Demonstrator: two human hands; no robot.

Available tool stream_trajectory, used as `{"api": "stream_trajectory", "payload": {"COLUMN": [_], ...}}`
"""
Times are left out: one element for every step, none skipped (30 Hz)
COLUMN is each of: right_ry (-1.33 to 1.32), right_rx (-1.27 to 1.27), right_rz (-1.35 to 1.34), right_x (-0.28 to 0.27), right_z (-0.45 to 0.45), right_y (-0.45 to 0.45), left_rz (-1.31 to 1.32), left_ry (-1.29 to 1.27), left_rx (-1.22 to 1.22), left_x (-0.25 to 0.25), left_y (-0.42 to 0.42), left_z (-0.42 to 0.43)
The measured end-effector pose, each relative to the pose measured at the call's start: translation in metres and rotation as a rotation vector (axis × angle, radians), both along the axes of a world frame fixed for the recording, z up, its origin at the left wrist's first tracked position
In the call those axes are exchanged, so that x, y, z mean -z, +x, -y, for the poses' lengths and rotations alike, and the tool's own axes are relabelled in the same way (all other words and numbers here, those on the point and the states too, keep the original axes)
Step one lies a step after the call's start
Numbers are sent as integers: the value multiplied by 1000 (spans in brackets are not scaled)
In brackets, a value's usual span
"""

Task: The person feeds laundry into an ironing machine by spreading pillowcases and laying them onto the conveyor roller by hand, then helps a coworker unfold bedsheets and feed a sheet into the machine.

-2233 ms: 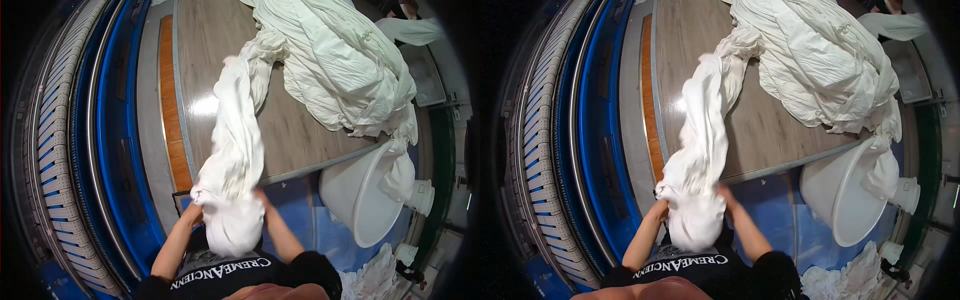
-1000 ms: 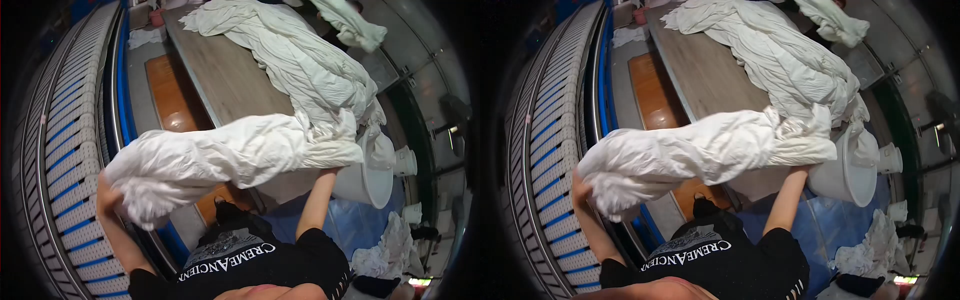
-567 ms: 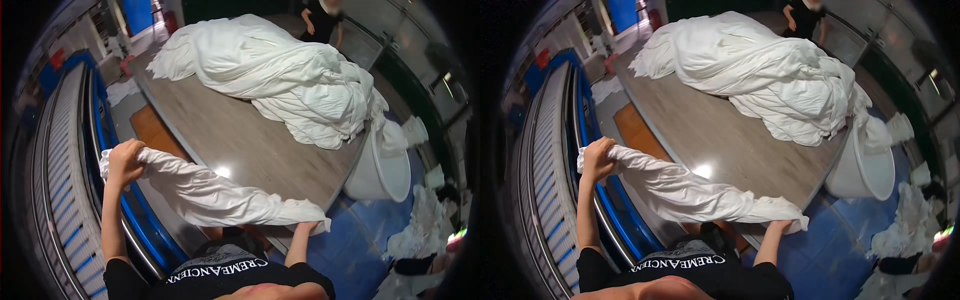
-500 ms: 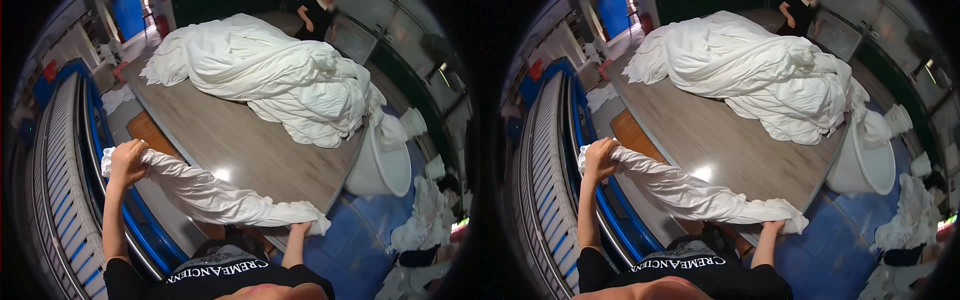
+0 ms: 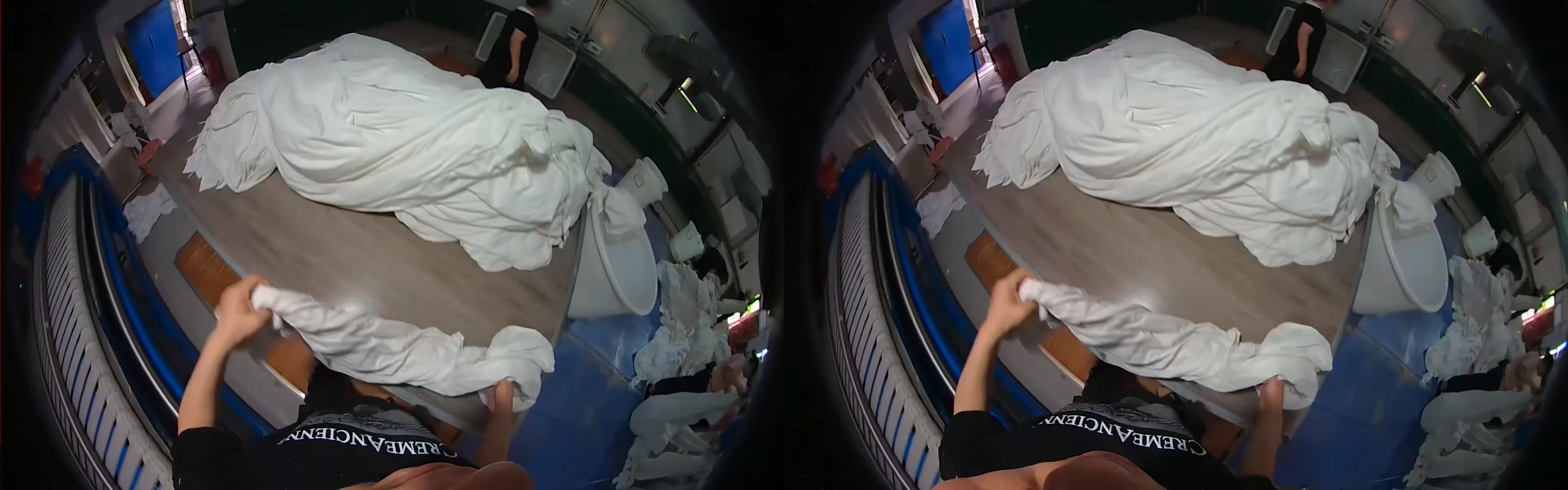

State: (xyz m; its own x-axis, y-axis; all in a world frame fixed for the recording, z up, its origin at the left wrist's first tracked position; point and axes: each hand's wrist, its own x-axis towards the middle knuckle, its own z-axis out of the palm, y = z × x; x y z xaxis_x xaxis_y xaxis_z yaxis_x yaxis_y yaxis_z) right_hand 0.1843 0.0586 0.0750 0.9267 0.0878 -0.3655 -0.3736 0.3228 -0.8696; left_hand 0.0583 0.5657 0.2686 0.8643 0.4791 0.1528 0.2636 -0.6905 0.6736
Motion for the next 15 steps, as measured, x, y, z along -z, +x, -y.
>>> {"api": "stream_trajectory", "payload": {"right_ry": [-72, -144, -470, -485, -294, -103, 68, 58, -91, -241, -426, -422, -571, -715, -669], "right_rx": [8, 17, 55, 74, -3, -80, 137, 153, 31, -89, -158, -147, -414, -683, -617], "right_rz": [-35, -71, -198, -194, -244, -288, -309, -299, -312, -328, -333, -337, -243, -142, 71], "right_x": [-12, -18, -11, -6, -3, -5, -45, -63, -75, -90, -118, -132, -145, -163, -193], "right_z": [-26, -52, -56, -59, -59, -65, -109, -129, -143, -159, -193, -218, -238, -254, -273], "right_y": [0, 4, 7, 16, 28, 39, 47, 58, 66, 74, 80, 85, 93, 104, 123], "left_rz": [17, -50, -83, -81, 40, 160, 253, 271, 290, 313, 289, 258, 229, 373, 515], "left_ry": [-129, -321, -593, -609, -857, -1106, -1255, -1275, -1295, -1262, -1199, -1124, -1060, -979, -894], "left_rx": [59, 83, 46, 64, 19, -31, -10, 18, 47, 85, 181, 268, 307, 354, 400], "left_x": [12, 26, 47, 50, 48, 45, 43, 34, 25, 22, 19, 8, -10, -17, -23], "left_y": [9, 17, 25, 34, 42, 50, 58, 67, 76, 83, 92, 100, 111, 128, 146], "left_z": [-12, -26, -42, -60, -77, -95, -115, -133, -150, -167, -188, -208, -222, -236, -254]}}
